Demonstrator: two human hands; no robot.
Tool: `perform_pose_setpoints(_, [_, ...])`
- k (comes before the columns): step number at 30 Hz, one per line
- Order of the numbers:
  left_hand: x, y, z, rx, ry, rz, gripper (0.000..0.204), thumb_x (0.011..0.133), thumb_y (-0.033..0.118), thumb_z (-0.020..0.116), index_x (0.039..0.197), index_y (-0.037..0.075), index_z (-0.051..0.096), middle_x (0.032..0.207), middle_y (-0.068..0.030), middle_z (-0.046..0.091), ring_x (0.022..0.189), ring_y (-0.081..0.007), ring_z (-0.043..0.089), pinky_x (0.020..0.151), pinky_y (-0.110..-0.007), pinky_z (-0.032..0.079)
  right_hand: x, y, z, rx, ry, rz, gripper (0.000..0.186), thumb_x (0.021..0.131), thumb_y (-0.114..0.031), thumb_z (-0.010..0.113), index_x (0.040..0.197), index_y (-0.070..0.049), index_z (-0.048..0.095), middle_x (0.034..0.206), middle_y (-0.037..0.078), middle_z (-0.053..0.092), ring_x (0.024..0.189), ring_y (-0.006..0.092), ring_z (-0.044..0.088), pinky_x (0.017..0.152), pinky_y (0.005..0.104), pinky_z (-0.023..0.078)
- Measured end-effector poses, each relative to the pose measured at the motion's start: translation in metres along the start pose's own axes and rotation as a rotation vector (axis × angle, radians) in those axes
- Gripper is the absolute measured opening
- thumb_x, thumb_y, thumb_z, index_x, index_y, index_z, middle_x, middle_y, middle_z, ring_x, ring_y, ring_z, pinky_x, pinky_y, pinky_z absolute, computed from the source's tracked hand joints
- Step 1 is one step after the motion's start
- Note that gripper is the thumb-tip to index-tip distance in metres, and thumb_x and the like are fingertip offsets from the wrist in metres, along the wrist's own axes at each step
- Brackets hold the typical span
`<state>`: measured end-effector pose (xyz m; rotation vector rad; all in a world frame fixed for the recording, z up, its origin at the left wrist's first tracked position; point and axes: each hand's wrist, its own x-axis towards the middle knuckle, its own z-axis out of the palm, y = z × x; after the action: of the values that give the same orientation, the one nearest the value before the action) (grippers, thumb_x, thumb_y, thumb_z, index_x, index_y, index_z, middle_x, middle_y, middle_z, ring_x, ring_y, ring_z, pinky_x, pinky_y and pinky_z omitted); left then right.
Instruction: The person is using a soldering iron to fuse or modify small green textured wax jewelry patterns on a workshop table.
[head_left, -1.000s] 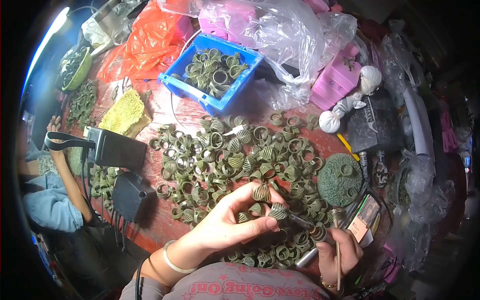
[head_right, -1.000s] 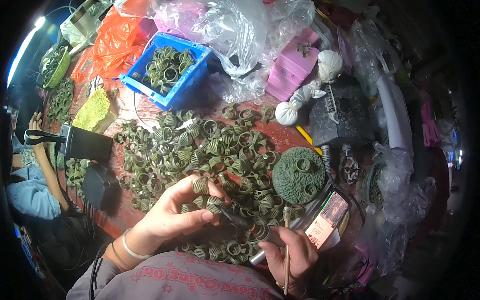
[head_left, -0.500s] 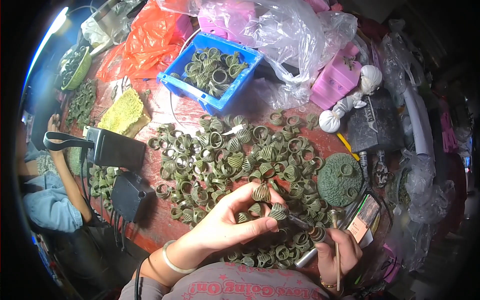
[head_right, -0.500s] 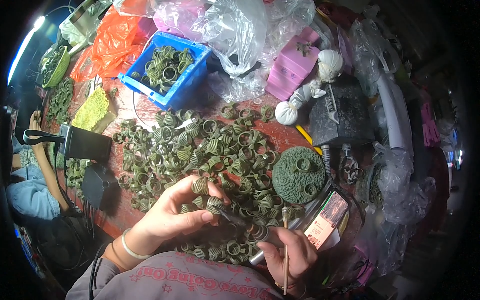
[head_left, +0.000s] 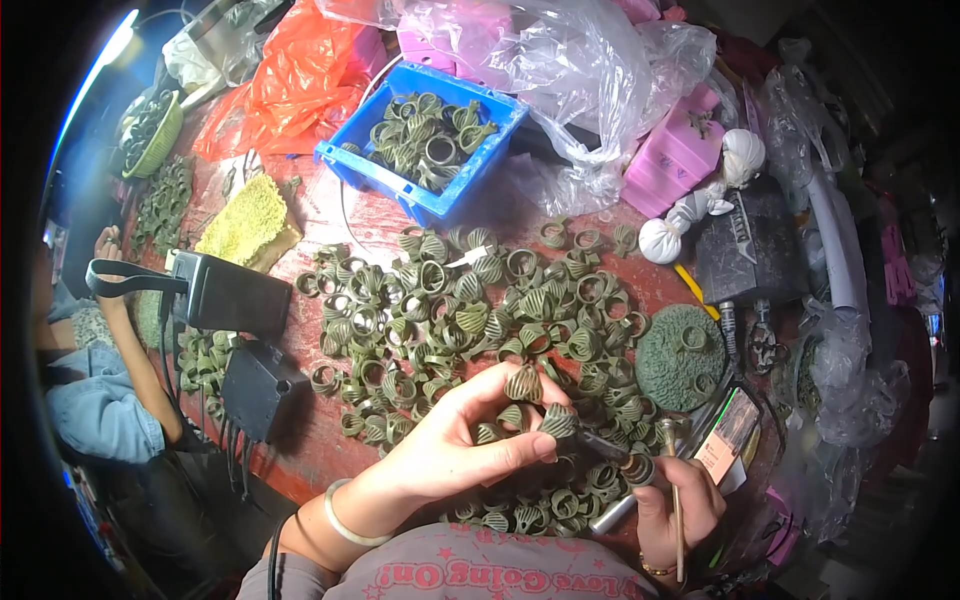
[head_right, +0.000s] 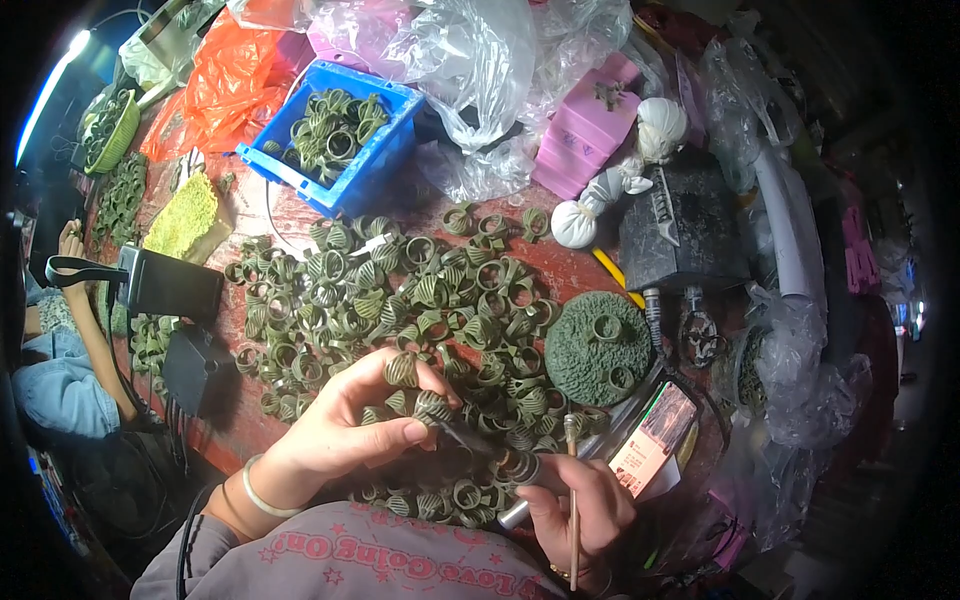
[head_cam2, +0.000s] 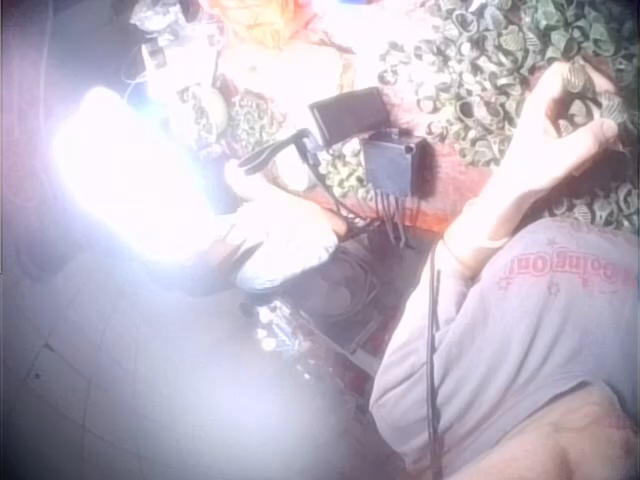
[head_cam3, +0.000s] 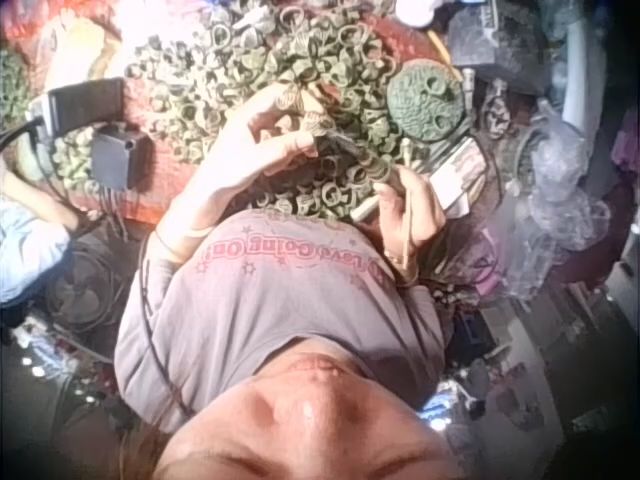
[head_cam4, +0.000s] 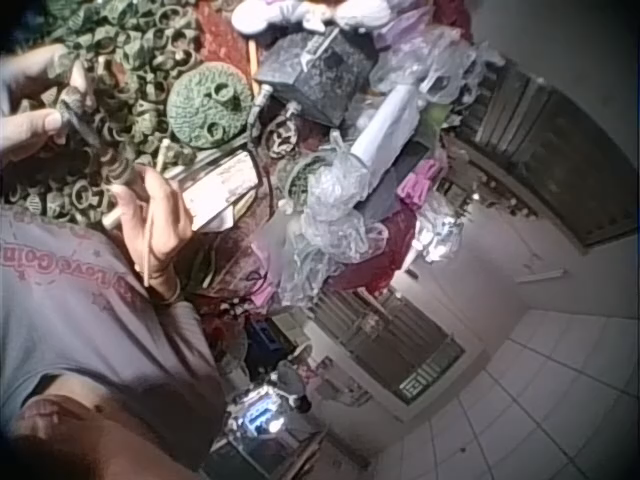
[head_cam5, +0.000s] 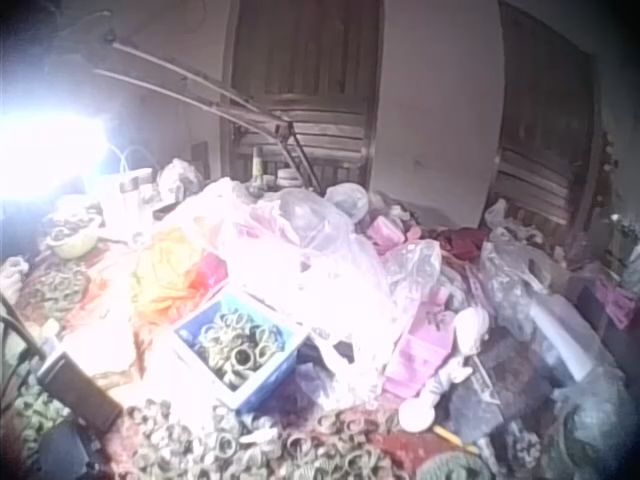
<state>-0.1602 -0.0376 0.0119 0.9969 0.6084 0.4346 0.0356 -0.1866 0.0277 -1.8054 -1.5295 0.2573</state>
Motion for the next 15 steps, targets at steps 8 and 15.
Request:
perform_pose_setpoints(8, [-0.0001, 0.0029, 0.0018, -0.041, 0.012, -0.055, 0.033, 0.084, 0.005, 0.067, 0.115, 0.002, 0.055, 0.111, -0.0097, 0.059, 0.092, -0.0142, 0.06, 0.079, -0.028, 0.051, -0.0022, 0.0007, -0.0004, -0.005, 0.019, 0.045, 0.035, 0.084, -0.03, 0.073, 0.092, 0.002, 0.061, 0.075, 0.009, 0.065, 0.06, 0.0229, 0.06, 0.052, 0.0317, 0.047])
perform_pose_setpoints(15, [-0.0009, 0.0015, 0.0005, -0.033, 0.013, -0.03, 0.033, 0.084, 0.005, 0.067, 0.115, 0.002, 0.056, 0.111, -0.0099, 0.058, 0.093, -0.0144, 0.059, 0.08, -0.029, 0.052, -0.0017, -0.0004, 0.0004, -0.036, 0.018, 0.027, 0.035, 0.084, -0.03, 0.073, 0.091, 0.002, 0.062, 0.075, 0.009, 0.065, 0.06, 0.0239, 0.06, 0.052, 0.0319, 0.047])
